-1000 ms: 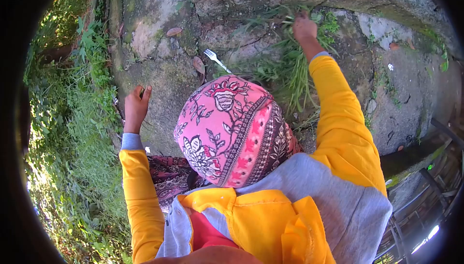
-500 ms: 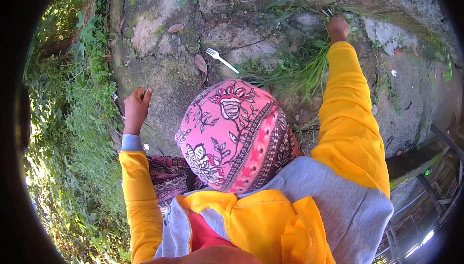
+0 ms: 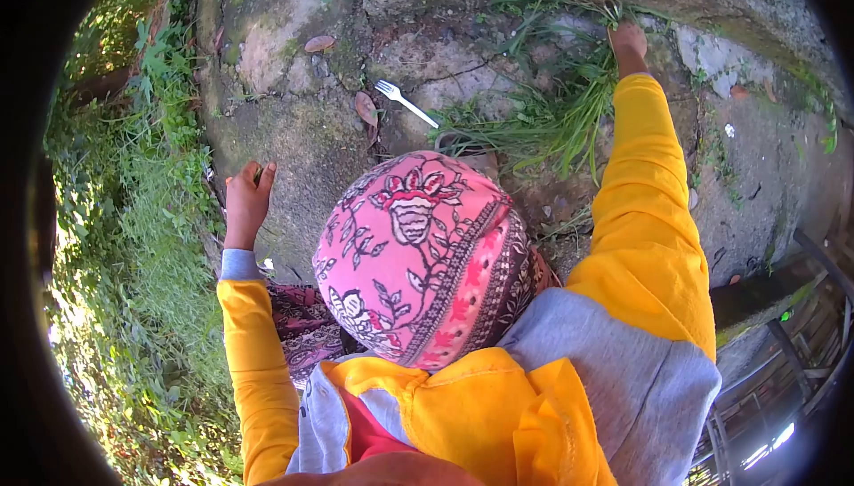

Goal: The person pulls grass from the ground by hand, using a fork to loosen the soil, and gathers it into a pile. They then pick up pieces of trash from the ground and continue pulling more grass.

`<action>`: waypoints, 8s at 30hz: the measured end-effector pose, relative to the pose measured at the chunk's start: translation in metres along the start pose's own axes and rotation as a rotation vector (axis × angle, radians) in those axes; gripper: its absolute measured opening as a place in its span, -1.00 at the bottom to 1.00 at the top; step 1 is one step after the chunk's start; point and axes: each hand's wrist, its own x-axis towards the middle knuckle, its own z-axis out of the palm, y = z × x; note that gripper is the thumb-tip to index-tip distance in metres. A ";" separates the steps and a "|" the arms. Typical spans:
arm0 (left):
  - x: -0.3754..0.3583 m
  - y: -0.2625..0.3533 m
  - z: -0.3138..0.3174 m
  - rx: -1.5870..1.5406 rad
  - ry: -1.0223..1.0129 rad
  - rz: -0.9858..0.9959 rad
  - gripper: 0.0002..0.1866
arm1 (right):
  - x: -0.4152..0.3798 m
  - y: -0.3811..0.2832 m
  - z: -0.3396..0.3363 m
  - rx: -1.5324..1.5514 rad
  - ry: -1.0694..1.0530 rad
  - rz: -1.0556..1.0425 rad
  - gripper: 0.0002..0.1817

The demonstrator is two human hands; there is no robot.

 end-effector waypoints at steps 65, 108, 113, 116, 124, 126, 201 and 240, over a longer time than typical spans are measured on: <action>-0.039 0.012 -0.040 0.050 0.001 0.270 -0.86 | -0.389 0.148 0.009 -0.046 -0.317 -0.161 -0.56; 0.054 0.127 0.023 0.029 0.012 0.496 -0.71 | -0.367 0.105 0.002 -0.105 -0.481 -0.144 -0.77; 0.047 0.100 0.033 -0.044 -0.039 0.463 -0.71 | -0.339 0.156 0.009 -0.166 -0.266 0.116 -0.74; 0.049 0.095 0.037 -0.098 -0.020 0.470 -0.70 | -0.326 0.173 0.001 -0.111 -0.522 0.344 -0.72; 0.046 0.091 0.038 -0.220 -0.032 0.464 -0.70 | -0.330 0.194 0.025 -0.026 -0.463 0.224 -0.72; 0.046 0.084 0.041 -0.296 -0.072 0.447 -0.71 | -0.336 0.190 0.023 0.019 -0.424 0.141 -0.74; 0.046 -0.001 0.013 -0.133 -0.041 0.347 -0.65 | -0.436 0.199 0.046 0.209 -0.166 0.368 -0.79; -0.017 0.018 0.004 -0.006 -0.093 0.285 -0.64 | -0.503 0.411 0.129 0.148 -0.342 0.824 -0.69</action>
